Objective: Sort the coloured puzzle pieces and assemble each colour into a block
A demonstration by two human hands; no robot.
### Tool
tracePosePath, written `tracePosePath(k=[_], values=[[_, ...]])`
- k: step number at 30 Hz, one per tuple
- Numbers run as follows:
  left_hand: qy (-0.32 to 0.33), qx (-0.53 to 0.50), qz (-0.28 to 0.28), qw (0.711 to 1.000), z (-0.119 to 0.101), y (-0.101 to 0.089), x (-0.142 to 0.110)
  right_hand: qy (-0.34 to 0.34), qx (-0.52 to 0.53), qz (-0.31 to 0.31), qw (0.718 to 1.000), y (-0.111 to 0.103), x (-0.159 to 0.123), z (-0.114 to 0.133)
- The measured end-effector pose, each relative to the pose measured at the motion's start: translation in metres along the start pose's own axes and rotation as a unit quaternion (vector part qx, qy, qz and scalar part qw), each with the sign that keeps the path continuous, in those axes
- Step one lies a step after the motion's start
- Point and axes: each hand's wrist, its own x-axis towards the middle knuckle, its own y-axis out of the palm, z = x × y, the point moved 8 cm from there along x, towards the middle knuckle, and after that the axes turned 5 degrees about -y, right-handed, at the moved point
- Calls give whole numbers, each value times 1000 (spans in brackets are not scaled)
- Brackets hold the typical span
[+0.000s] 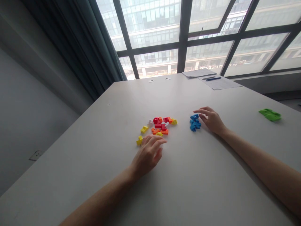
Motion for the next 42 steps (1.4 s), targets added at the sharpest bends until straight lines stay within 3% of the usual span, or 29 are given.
tracePosePath(k=[3, 9, 23, 29, 36, 42], values=[[-2, -1, 1, 1000, 0, 1, 0, -15, 23, 23, 999, 4, 1, 3], [-1, -2, 3, 1000, 1, 1, -1, 58, 50, 45, 996, 8, -1, -9], [0, -3, 5, 1000, 0, 1, -1, 122, 57, -9, 991, 0, -4, -18], [0, -2, 5, 1000, 0, 2, -1, 160, 80, 13, 984, 6, -6, -24], [-2, -2, 7, 1000, 1, 3, -2, 103, 39, 10, 994, 5, -4, -19], [-2, -3, 7, 1000, 2, 3, -2, 102, -10, 18, 995, 4, -3, -22]])
